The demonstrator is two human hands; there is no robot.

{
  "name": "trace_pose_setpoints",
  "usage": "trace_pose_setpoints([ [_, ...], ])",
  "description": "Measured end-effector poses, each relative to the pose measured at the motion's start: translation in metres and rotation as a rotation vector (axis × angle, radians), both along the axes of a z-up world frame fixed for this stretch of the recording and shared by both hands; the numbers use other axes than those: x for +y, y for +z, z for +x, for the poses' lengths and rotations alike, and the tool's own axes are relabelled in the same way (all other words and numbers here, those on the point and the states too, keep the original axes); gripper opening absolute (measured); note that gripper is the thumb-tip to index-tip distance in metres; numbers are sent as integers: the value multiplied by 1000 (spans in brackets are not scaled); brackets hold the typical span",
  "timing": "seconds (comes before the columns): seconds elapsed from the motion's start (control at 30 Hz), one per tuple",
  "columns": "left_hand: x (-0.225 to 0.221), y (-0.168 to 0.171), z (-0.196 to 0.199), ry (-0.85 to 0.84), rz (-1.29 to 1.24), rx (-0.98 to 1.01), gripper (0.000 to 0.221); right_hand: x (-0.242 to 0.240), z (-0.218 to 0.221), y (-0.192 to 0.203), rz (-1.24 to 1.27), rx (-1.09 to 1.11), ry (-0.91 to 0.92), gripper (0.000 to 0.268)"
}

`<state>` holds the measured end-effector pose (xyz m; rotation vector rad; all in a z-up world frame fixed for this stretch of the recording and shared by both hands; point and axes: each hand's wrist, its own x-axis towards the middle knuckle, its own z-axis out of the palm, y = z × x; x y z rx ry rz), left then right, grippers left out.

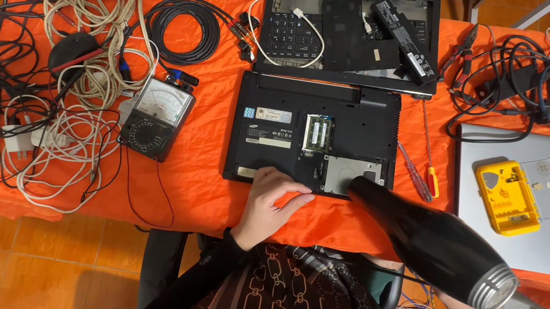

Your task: Disassembling a laptop, removing the back panel, and using a hair dryer on internal components.

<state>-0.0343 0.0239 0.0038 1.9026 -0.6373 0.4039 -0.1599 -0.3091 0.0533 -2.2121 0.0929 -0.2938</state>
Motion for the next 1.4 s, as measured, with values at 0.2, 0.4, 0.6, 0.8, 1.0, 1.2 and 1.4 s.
trace_pose_setpoints([
  [0.2, 1, -3, 0, -4, -3, 3, 13, 1, 7, 0, 111, 42, -125, 45],
  [0.4, 0, -1, 0, -2, 9, 17, 12, 2, 4, 1, -90, -26, -41, 42],
  [0.6, 1, -2, -1, -11, 25, 14, 11, 5, 7, 5, -65, 9, -68, 38],
  [0.8, -1, -1, 1, -8, 29, 10, 11, 8, 5, 13, -49, 117, -144, 39],
  [1.0, 1, 0, 2, -20, 6, 20, 14, 9, 7, 16, -71, 53, -64, 37],
  [1.2, 2, -15, -4, -46, -112, 124, 12, 17, 8, 28, -50, 88, -153, 30],
  [1.4, 4, -9, -7, -61, -137, 154, 7, 19, 19, 30, -222, 8, 110, 42],
])
